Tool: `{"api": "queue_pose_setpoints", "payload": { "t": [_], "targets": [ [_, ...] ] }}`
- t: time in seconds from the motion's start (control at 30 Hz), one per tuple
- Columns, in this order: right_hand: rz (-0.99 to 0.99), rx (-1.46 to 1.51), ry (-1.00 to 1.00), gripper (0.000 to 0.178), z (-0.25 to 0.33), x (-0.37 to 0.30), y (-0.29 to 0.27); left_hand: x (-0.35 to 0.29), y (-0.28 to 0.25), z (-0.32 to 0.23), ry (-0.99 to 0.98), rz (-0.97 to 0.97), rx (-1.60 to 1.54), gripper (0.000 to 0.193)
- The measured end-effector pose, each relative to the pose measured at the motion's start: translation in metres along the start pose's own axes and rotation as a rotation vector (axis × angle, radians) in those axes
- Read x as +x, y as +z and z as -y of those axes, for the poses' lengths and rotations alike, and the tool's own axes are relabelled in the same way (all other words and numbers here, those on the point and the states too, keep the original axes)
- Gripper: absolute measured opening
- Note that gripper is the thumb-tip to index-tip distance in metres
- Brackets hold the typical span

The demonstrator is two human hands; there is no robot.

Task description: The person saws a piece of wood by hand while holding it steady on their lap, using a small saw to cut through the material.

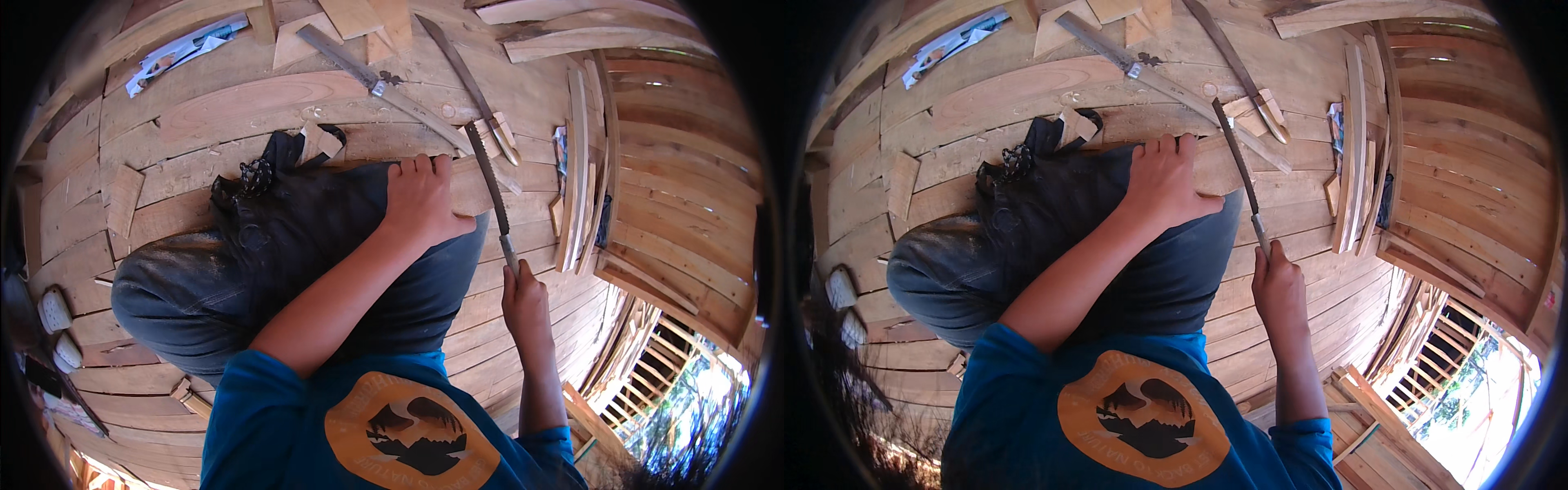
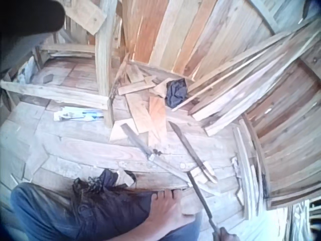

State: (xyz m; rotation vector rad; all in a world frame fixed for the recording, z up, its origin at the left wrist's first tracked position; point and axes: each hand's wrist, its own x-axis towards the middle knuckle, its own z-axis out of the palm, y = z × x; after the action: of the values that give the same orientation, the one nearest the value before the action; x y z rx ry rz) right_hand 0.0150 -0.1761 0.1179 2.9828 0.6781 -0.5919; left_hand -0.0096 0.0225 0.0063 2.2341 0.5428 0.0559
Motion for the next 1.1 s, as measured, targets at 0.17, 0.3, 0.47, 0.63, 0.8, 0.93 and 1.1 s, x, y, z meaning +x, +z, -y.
{"api": "queue_pose_setpoints", "payload": {
  "t": [0.17,0.3,0.47,0.63,0.8,0.93,1.1],
  "targets": [
    [0.029,0.001,0.044,0.017,-0.014,-0.027,-0.004,0.002,0.000,-0.005,0.004,-0.007,-0.046,0.077],
    [0.016,0.019,0.066,0.019,-0.013,-0.036,-0.002,0.001,-0.002,-0.003,0.038,-0.016,-0.033,0.077],
    [0.022,-0.009,0.067,0.021,0.000,-0.005,0.000,0.003,0.004,0.005,0.033,-0.074,-0.067,0.073],
    [0.093,0.024,0.142,0.018,0.000,-0.038,-0.005,0.000,0.002,0.004,0.079,-0.083,-0.047,0.071],
    [0.038,0.014,0.071,0.020,-0.005,-0.032,0.000,0.001,0.001,0.002,0.083,-0.011,-0.041,0.073],
    [0.000,0.010,0.036,0.019,0.015,0.005,0.005,0.003,-0.002,0.007,0.053,-0.049,-0.059,0.072],
    [0.091,0.086,0.142,0.018,-0.008,-0.036,0.002,0.004,-0.006,0.001,0.074,0.007,-0.018,0.072]
  ]
}}
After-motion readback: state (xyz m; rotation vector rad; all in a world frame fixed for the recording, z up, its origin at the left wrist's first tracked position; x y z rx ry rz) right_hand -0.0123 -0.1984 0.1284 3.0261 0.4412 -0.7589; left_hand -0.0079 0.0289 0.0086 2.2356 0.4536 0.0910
